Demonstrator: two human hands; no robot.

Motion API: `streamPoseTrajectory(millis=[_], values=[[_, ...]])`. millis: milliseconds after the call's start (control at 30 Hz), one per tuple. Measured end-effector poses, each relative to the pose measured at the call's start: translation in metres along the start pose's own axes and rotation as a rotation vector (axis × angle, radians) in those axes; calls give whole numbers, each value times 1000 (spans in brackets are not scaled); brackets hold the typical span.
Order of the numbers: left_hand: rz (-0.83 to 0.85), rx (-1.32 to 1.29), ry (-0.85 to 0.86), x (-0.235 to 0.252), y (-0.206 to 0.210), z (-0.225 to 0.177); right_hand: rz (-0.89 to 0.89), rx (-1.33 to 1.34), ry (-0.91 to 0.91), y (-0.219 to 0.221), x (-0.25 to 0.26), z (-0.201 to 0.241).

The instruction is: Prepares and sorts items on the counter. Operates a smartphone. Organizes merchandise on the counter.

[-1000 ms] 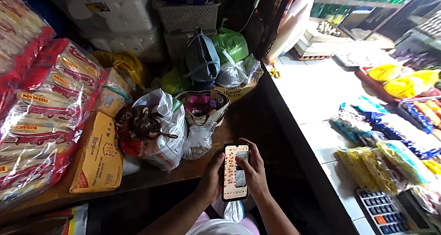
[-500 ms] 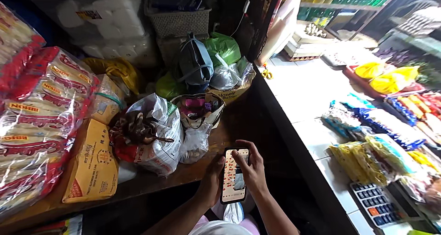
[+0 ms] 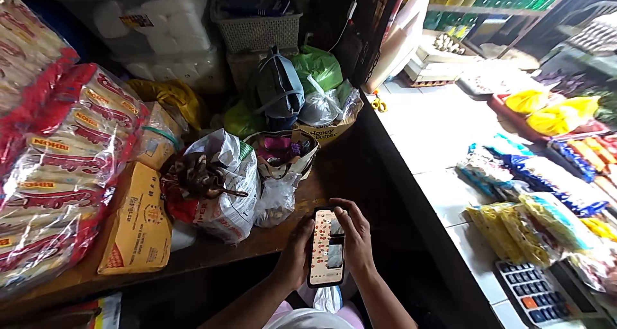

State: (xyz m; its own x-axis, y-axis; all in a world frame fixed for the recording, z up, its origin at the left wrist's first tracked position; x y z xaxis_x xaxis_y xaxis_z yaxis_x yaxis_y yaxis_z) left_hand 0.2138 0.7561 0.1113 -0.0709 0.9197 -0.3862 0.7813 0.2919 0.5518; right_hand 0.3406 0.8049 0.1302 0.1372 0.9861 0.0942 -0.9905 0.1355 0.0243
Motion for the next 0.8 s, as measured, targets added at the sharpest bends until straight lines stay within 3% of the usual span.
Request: streamPoseTrajectory(millis=[333, 800], values=[[-37, -136, -178, -1, 1, -1, 61, 83, 109, -4, 1, -1], [-27, -83, -131, -7, 6, -1, 27, 23, 17, -5, -7, 5]])
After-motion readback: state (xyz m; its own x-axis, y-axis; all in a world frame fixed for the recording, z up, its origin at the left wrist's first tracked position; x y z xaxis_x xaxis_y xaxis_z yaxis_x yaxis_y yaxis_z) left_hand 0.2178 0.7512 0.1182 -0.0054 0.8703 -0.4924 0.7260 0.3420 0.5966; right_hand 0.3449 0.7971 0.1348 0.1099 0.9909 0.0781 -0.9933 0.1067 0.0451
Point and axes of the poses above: each hand's wrist, its own x-axis towards the middle knuckle, its own y-axis out of the palm, z = x × y, the point moved 4 cm from there along x, towards the middle knuckle, and after that the axes turned 10 degrees about -z, right-handed, at the moved point
